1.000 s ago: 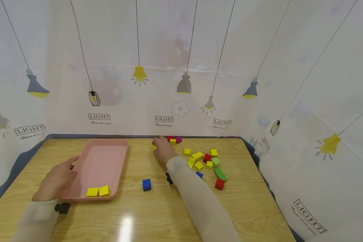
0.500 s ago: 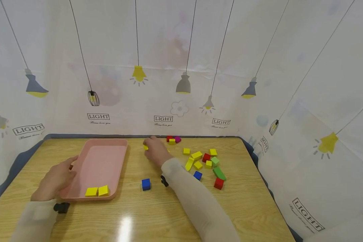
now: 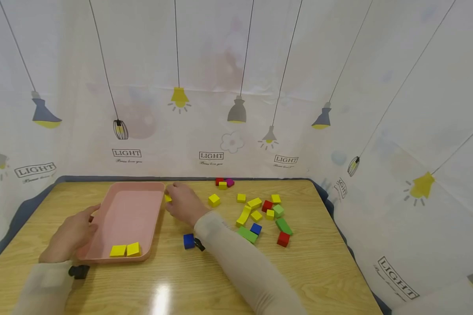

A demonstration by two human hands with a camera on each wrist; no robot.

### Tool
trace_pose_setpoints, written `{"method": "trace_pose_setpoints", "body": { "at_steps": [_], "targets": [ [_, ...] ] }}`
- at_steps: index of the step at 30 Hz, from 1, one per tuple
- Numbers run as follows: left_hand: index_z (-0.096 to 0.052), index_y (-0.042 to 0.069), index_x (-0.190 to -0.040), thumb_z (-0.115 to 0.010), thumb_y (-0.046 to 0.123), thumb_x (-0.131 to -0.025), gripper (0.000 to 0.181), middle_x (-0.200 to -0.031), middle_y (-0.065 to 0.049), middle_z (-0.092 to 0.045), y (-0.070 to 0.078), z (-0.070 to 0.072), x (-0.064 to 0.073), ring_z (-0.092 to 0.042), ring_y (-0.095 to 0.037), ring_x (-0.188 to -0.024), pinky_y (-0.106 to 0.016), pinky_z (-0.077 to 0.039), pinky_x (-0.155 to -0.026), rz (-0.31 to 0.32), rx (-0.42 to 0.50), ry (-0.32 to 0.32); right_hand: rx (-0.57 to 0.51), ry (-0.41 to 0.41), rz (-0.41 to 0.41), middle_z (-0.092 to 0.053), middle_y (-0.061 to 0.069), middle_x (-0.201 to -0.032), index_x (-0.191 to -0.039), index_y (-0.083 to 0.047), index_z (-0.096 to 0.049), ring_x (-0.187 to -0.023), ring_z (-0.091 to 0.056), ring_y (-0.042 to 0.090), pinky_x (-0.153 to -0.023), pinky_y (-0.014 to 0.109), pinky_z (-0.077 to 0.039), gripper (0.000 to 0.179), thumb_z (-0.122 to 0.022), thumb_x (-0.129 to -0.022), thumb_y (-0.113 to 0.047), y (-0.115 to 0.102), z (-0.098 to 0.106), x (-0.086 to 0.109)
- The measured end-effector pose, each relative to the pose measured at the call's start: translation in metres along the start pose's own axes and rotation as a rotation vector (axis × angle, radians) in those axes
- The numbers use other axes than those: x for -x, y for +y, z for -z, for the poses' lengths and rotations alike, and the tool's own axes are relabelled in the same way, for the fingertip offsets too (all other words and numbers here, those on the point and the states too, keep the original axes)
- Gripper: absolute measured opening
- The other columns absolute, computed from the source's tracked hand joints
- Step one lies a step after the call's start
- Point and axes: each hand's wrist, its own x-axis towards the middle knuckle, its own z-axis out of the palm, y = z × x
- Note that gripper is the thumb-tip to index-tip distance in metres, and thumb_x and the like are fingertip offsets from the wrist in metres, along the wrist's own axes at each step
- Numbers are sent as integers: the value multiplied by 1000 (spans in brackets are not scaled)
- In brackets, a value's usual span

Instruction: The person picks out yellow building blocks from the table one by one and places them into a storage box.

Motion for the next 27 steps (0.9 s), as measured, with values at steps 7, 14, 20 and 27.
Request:
{"method": "trace_pose_setpoints", "body": {
  "at_steps": [7, 14, 20, 27],
  "targets": [
    [-27, -3, -180, -53, 7, -116, 70, -164, -44, -52, 0, 0, 2, -63, -56, -135, -71, -62, -104, -6, 3, 3, 14, -27, 66, -75, 1, -140, -146, -13, -74, -110, -70, 11, -103, 19, -66, 38, -83, -110, -22, -32, -5, 1],
    [-27, -3, -180, -53, 7, -117, 68, -163, -44, -53, 2, -1, 4, -63, -56, -136, -70, -62, -104, -12, -2, 6, 102, -97, 86, -73, -3, -130, -144, -16, -77, -103, -64, 6, -95, 11, -60, 36, -84, -111, -28, -58, -16, -3],
    [-29, -4, -179, -54, 7, -117, 68, -163, -44, -54, 1, -1, 4, -63, -56, -136, -71, -62, -106, -17, -9, 12, 140, -159, 98, -78, -4, -129, -139, -17, -79, -103, -63, 4, -94, 9, -58, 32, -84, -110, -29, -73, -26, -6],
    [-29, -4, -179, -52, 6, -116, 68, -163, -44, -54, 1, -1, 4, -63, -56, -137, -71, -62, -106, -19, -4, 9, 189, -204, 78, -77, -6, -124, -134, -19, -79, -101, -64, 4, -94, 12, -60, 27, -83, -111, -31, -75, -38, -5]
  ]
}}
